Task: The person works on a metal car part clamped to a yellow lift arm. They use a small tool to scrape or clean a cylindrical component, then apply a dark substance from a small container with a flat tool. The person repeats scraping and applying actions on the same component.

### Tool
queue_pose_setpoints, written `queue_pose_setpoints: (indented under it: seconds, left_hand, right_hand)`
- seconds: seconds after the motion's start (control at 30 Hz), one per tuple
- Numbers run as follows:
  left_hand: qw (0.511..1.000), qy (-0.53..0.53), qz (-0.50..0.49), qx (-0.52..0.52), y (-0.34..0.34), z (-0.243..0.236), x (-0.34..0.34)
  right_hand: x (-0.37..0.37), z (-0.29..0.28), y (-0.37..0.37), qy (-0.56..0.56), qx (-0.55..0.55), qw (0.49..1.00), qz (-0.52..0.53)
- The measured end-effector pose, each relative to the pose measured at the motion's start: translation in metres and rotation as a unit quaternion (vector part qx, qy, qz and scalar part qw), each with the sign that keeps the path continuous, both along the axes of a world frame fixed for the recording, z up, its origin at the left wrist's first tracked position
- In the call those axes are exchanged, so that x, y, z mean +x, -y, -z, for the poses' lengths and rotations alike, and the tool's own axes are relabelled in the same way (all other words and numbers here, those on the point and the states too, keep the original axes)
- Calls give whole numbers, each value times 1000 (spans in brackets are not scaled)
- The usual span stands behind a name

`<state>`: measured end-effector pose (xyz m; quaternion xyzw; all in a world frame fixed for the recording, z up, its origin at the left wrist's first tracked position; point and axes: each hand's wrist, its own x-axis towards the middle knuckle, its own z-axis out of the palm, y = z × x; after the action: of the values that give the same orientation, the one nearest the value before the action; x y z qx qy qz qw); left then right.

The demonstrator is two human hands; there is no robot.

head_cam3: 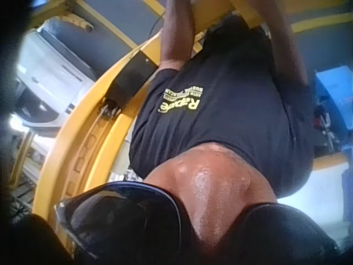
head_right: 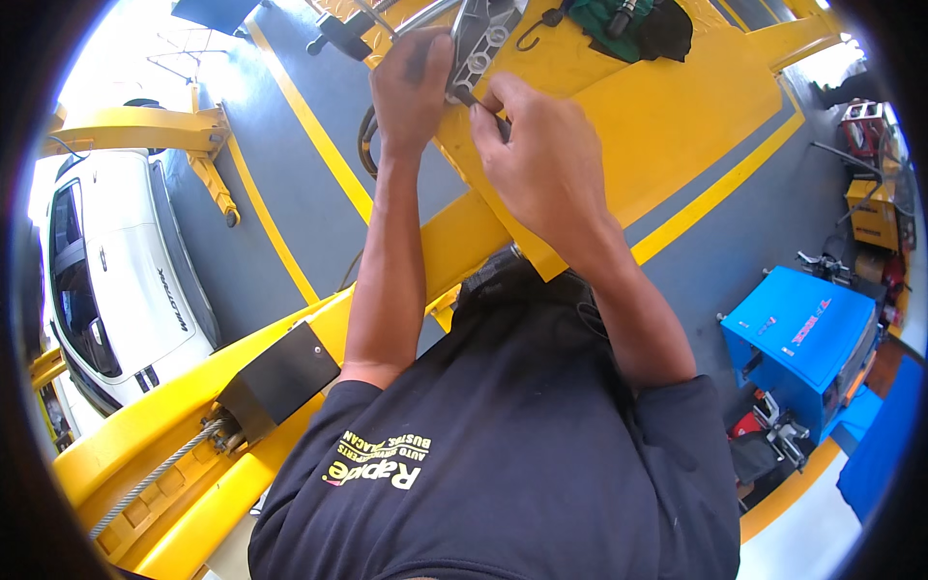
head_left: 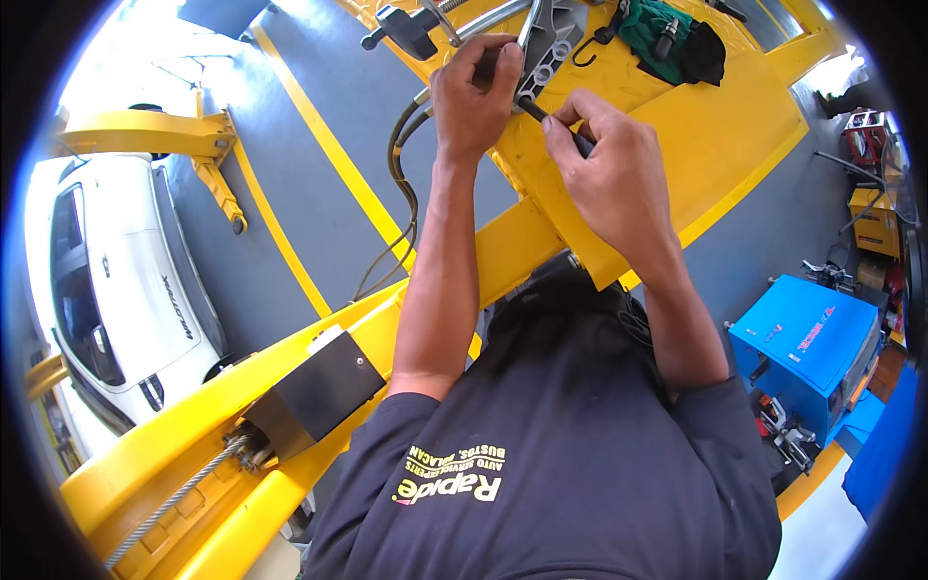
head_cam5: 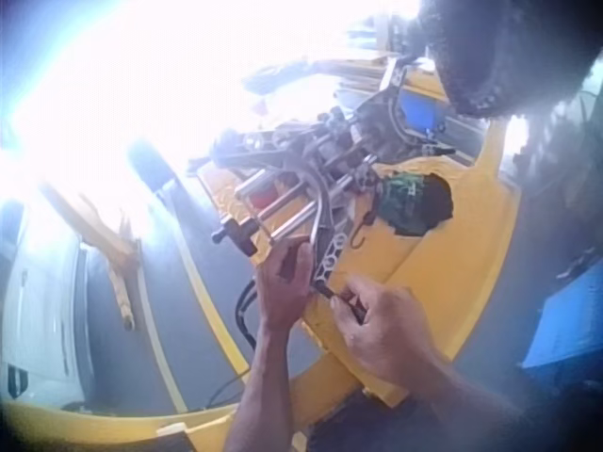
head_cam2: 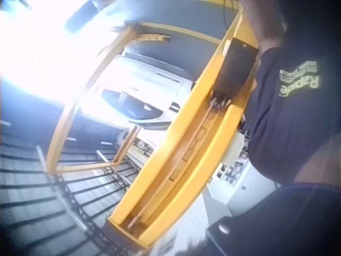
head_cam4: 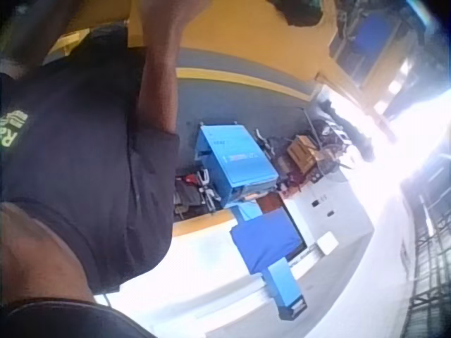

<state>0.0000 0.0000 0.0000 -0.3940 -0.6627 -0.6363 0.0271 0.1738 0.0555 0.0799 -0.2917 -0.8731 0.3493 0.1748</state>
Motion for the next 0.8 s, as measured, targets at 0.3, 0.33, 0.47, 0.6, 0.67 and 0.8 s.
queue_pose_setpoints:
  seconds: [0.3,0.33,0.47,0.6,0.67,0.8]
  left_hand:
    - [999,39,10,-29,3,-5,1]
    - [999,43,12,-31,2,-6,1]
    - [1000,22,1,-8,2,-2,-1]
    - [1000,11,15,-22,1,2,3]
    - [1000,1,19,-14,-1,2,0]
    - [999,15,28,-8,-1,2,-1]
  right_hand:
    - [1,16,-6,-27,213,975,-56]
    - [-5,21,-7,-33,223,973,-54]
    - [-3,19,-5,4,226,972,-68]
    - [8,8,-9,-13,185,980,-69]
    - [7,1,-10,-6,172,983,-67]
    - [-2,15,-8,-56,170,982,-52]
